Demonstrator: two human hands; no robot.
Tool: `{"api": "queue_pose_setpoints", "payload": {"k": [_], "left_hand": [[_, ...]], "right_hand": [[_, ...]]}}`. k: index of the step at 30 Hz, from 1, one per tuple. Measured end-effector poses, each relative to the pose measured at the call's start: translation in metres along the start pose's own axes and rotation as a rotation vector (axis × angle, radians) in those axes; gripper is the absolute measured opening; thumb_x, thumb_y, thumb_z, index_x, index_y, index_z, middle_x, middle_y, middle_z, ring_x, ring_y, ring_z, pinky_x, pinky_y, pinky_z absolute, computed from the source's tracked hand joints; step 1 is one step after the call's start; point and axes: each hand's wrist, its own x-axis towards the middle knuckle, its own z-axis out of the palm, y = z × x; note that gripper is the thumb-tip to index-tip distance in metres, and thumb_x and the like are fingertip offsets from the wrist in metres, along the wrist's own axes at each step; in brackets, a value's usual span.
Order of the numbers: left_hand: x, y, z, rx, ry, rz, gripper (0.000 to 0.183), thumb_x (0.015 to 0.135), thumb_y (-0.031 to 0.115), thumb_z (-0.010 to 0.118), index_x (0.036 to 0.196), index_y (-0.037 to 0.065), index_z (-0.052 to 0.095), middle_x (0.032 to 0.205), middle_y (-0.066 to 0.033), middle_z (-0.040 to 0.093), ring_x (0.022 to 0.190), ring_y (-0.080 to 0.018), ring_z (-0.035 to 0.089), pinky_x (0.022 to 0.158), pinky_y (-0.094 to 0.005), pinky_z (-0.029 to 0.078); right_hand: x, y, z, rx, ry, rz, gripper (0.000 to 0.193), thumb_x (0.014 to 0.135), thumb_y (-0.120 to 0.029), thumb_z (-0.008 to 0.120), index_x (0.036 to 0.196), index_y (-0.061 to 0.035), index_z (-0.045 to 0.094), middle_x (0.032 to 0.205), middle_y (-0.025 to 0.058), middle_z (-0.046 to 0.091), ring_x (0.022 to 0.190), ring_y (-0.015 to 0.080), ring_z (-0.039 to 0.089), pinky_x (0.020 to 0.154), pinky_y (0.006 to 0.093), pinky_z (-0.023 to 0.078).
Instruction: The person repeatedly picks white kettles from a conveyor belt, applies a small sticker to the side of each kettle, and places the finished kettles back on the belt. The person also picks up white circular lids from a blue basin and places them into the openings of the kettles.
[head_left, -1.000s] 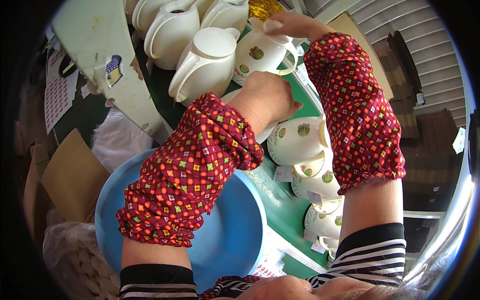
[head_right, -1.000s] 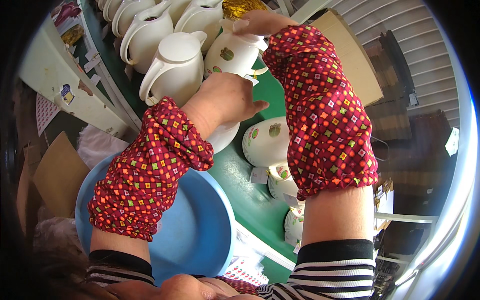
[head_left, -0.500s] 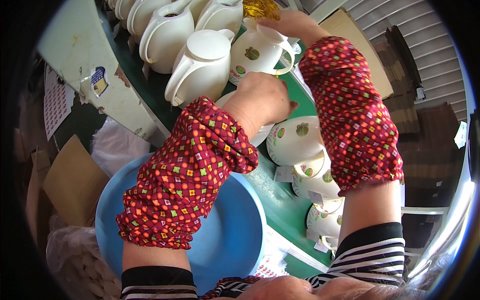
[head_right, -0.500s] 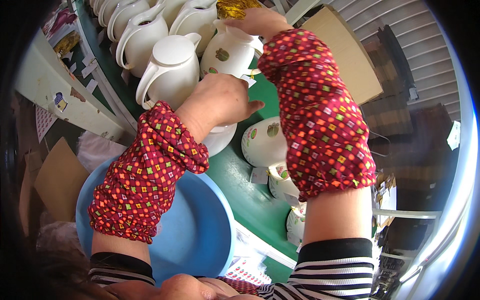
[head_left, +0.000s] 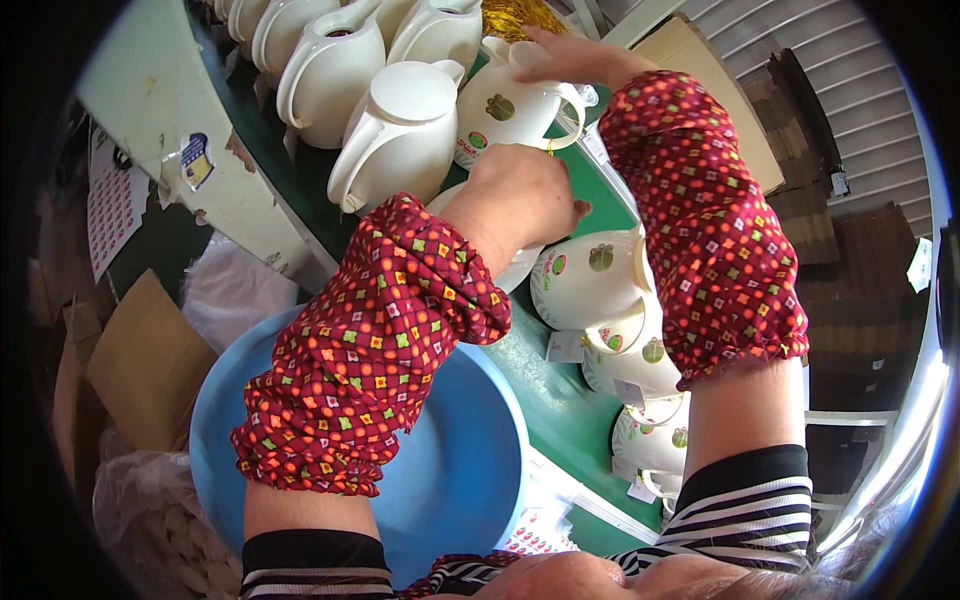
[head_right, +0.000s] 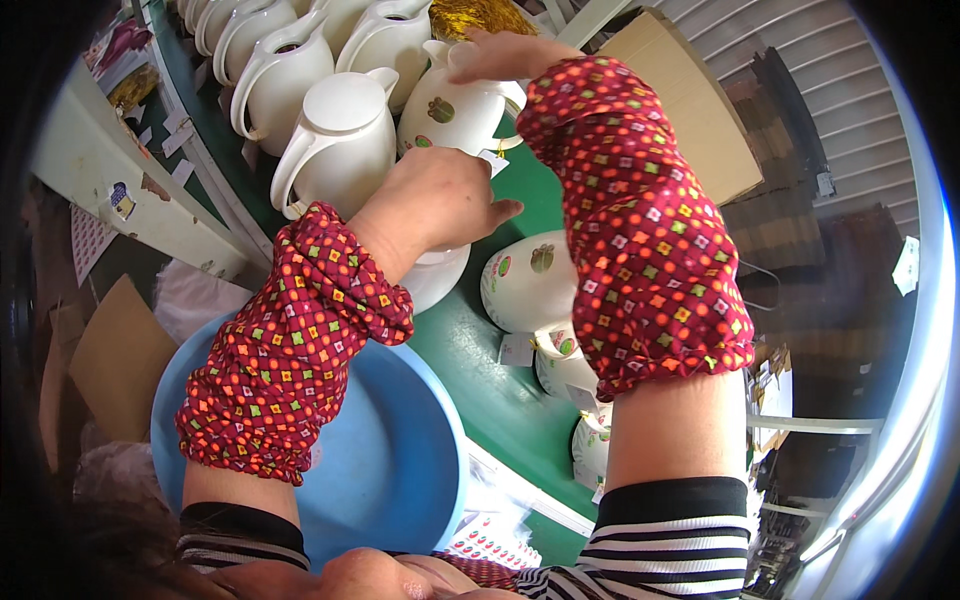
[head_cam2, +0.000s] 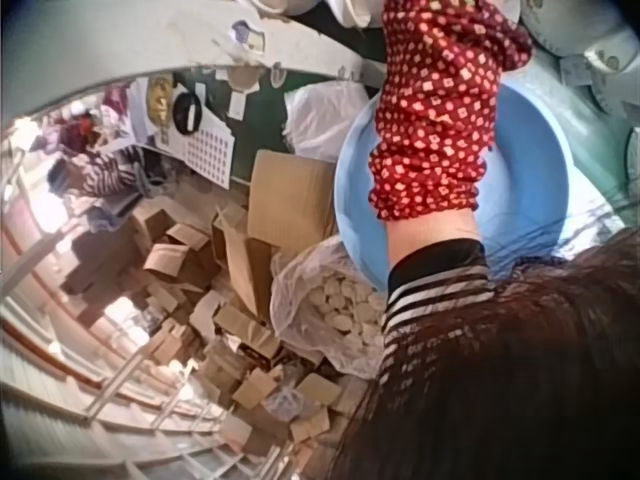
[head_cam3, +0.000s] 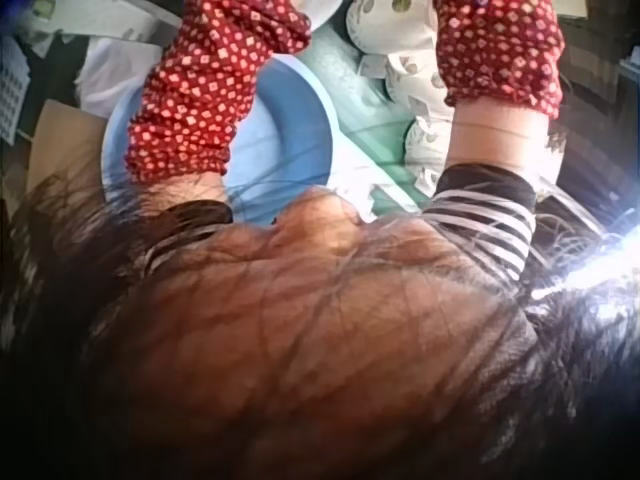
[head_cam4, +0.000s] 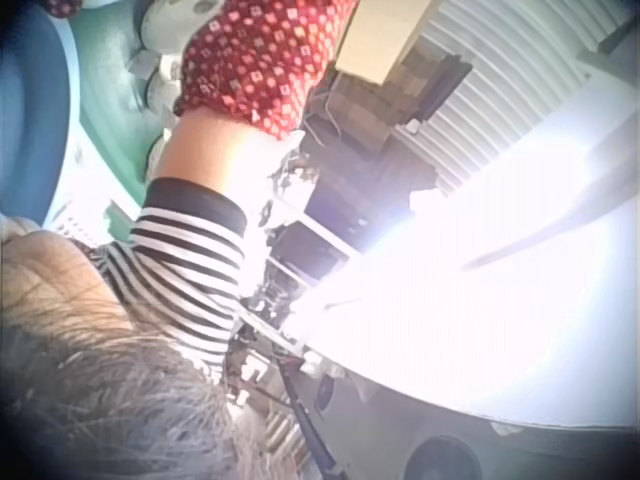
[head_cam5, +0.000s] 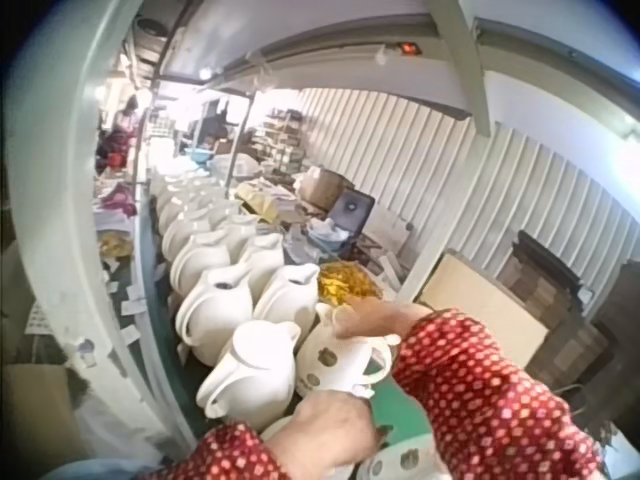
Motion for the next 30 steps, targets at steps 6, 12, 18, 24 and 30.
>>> {"api": "queue_pose_setpoints", "payload": {"k": [6,12,18,24,30], "left_hand": [[0.000,0.000,-0.002,0.014,-0.029,-0.041,0.051,0.096,0.053,0.061,0.102,0.004,0.076,0.096,-0.0156,0.076,0.094,-0.0348,0.073,0.084,-0.0463,0.057],[-0.001,-0.002,0.003,0.026,-0.011,-0.021,0.048,0.096,0.053,0.058,0.108,0.010,0.076,0.103,-0.0131,0.076,0.097,-0.0342,0.073,0.084,-0.0467,0.057],[-0.002,0.007,-0.001,0.093,-0.044,0.016,0.037,0.097,0.039,0.053,0.119,0.018,0.074,0.119,-0.0108,0.074,0.107,-0.0283,0.072,0.089,-0.0422,0.057],[0.003,0.020,0.001,0.024,-0.030,-0.051,0.038,0.098,0.037,0.052,0.120,0.016,0.074,0.120,-0.0110,0.074,0.110,-0.0313,0.070,0.092,-0.0447,0.057],[-0.015,0.004,0.004,-0.128,0.406,0.166,0.026,0.096,0.030,0.058,0.101,0.010,0.074,0.105,-0.0164,0.075,0.098,-0.0364,0.071,0.086,-0.0470,0.056]], "right_hand": [[0.003,0.002,0.002,0.028,0.034,-0.016,0.085,0.083,-0.066,0.066,0.141,-0.0050,0.060,0.141,0.0230,0.061,0.129,0.0379,0.058,0.109,0.0430,0.045],[0.015,-0.044,0.011,-0.097,0.075,0.203,0.079,0.092,-0.075,0.049,0.124,-0.0076,0.074,0.124,0.0177,0.072,0.115,0.0370,0.068,0.099,0.0451,0.052],[0.001,-0.074,0.009,-0.157,0.165,0.374,0.067,0.104,-0.061,0.037,0.122,-0.0073,0.073,0.125,0.0154,0.072,0.117,0.0332,0.068,0.096,0.0451,0.052],[-0.032,-0.059,0.018,0.111,0.178,0.434,0.072,0.103,-0.062,0.037,0.123,-0.0024,0.072,0.124,0.0207,0.071,0.113,0.0378,0.069,0.096,0.0483,0.053],[-0.226,-0.155,0.009,0.553,0.860,0.137,0.051,0.090,-0.031,0.076,0.125,0.0041,0.062,0.115,0.0234,0.068,0.110,0.0397,0.065,0.090,0.0479,0.050]]}}
